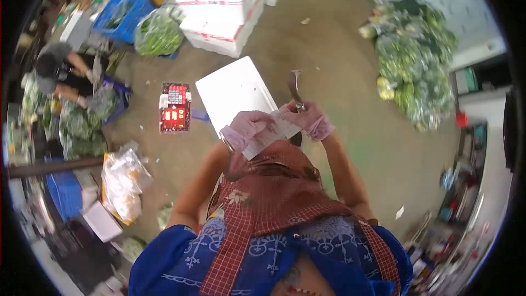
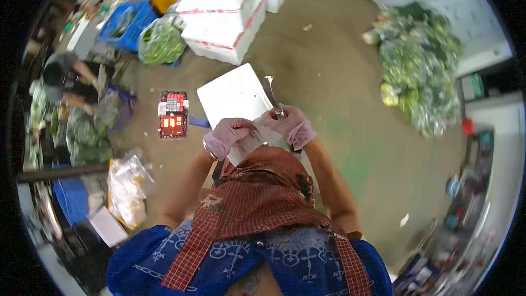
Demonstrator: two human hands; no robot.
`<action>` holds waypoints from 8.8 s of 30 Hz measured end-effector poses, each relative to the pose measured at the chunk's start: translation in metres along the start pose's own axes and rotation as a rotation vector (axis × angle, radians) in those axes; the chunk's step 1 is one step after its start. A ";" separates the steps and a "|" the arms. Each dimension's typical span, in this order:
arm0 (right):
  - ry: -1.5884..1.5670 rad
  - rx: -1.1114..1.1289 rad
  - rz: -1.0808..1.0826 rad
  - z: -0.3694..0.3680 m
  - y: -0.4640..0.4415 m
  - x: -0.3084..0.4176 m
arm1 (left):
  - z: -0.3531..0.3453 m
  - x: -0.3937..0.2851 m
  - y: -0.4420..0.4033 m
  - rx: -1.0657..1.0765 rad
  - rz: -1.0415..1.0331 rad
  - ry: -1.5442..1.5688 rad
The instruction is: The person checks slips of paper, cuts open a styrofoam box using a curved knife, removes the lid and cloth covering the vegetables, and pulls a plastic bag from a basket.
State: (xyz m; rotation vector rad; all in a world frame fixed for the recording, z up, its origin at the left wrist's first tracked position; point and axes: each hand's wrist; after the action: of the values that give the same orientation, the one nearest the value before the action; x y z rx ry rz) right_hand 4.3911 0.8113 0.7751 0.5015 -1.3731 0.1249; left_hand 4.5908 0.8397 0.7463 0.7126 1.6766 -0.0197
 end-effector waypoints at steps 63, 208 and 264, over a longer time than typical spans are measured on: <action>0.438 1.390 -0.040 -0.084 -0.342 0.046 | -0.072 0.047 -0.206 -1.809 -0.198 0.223; 0.675 1.631 -0.884 -0.110 -0.393 0.016 | 0.035 -0.032 -0.210 -2.176 0.036 0.857; 0.284 0.570 0.022 -0.334 -0.481 -0.178 | 0.053 0.162 -0.183 -2.212 0.249 0.901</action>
State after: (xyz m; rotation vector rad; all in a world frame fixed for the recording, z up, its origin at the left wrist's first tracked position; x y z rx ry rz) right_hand 4.8354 0.5569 0.4392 0.9048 -1.0533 0.5946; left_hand 4.5439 0.7421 0.5204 -0.9377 1.2490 2.1653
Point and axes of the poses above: each hand's wrist, its own y-axis away from the middle knuckle, its own z-axis out of the back of the hand, x = y × z, and after that the axes turned 6 degrees about x, right-handed
